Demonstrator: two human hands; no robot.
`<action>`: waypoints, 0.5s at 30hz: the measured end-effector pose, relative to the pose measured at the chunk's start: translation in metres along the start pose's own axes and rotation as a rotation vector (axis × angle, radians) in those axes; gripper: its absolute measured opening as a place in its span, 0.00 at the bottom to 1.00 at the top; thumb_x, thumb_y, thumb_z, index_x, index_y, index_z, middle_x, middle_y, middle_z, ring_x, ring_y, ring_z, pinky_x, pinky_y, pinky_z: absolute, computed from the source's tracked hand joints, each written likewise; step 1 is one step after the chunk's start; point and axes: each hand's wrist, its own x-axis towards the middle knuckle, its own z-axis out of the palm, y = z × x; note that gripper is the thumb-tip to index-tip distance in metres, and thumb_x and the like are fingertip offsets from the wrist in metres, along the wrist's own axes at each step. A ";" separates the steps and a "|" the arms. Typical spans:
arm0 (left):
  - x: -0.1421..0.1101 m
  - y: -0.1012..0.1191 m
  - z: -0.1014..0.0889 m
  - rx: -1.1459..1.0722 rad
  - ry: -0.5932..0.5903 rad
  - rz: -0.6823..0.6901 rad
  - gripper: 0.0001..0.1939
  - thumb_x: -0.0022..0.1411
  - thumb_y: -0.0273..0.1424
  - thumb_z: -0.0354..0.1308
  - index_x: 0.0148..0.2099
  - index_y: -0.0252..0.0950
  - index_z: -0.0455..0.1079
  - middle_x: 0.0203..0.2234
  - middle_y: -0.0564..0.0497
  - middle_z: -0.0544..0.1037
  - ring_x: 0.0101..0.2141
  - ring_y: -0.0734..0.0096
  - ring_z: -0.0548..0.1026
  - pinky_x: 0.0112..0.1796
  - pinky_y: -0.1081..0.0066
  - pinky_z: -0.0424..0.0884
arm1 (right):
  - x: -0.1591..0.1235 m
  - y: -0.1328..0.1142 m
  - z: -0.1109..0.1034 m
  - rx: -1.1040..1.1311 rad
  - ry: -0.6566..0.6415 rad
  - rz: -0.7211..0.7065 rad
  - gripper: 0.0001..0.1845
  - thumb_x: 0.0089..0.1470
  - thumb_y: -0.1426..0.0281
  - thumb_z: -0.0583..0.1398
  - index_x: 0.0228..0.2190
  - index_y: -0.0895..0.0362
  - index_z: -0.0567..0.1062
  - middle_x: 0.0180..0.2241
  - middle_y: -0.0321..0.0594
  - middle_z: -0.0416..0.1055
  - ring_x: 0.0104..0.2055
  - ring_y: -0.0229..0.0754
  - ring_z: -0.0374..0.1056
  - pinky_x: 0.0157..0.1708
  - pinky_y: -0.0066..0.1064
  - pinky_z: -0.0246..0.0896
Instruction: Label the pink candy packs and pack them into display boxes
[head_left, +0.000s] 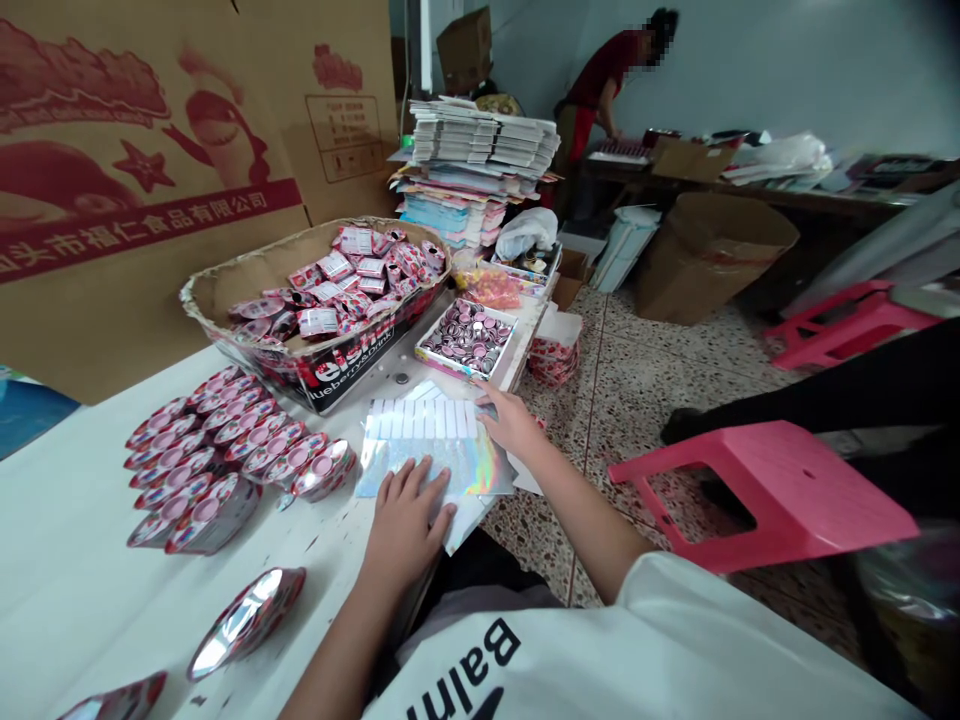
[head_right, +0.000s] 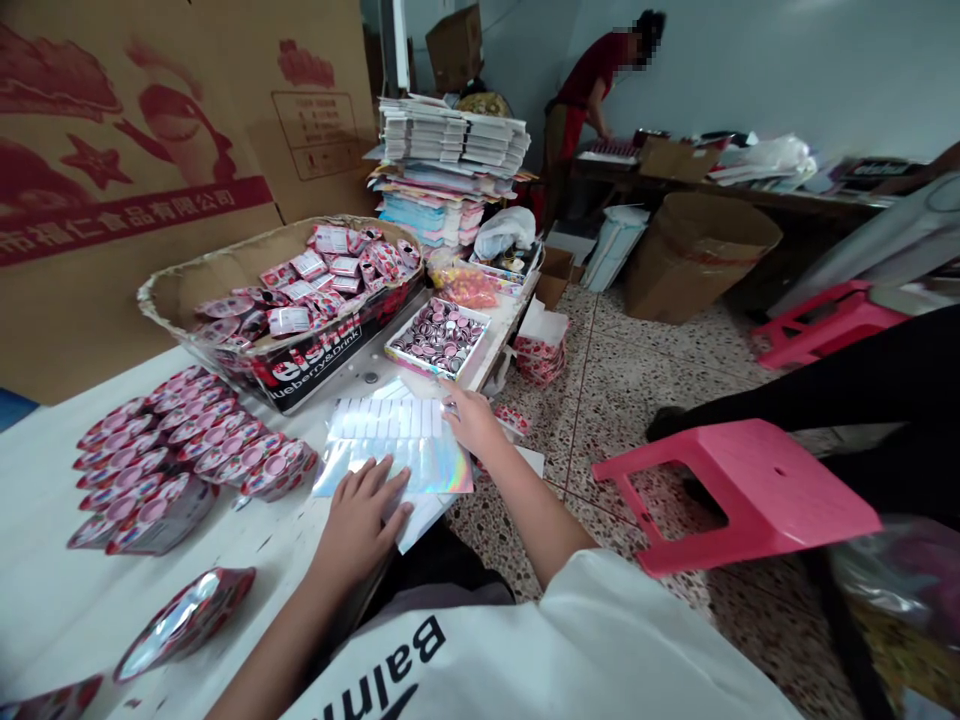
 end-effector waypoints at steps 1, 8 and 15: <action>0.000 0.000 0.001 0.000 -0.006 -0.002 0.23 0.68 0.41 0.49 0.63 0.49 0.63 0.64 0.51 0.62 0.64 0.53 0.57 0.61 0.48 0.53 | 0.000 0.001 0.000 0.001 -0.002 0.002 0.37 0.53 0.77 0.62 0.62 0.51 0.62 0.43 0.40 0.77 0.49 0.47 0.70 0.56 0.42 0.59; 0.001 0.006 -0.007 0.033 0.006 -0.014 0.20 0.68 0.39 0.49 0.60 0.48 0.66 0.61 0.49 0.66 0.61 0.52 0.61 0.58 0.49 0.56 | 0.008 0.007 0.000 0.041 -0.019 0.020 0.36 0.49 0.77 0.64 0.59 0.53 0.66 0.45 0.44 0.75 0.50 0.50 0.68 0.54 0.42 0.59; 0.081 0.016 -0.020 0.110 0.039 -0.052 0.15 0.68 0.35 0.48 0.48 0.39 0.73 0.42 0.43 0.77 0.45 0.53 0.72 0.46 0.53 0.62 | 0.005 0.005 0.007 0.149 -0.013 -0.009 0.37 0.46 0.79 0.65 0.58 0.52 0.68 0.42 0.40 0.74 0.46 0.45 0.69 0.51 0.39 0.63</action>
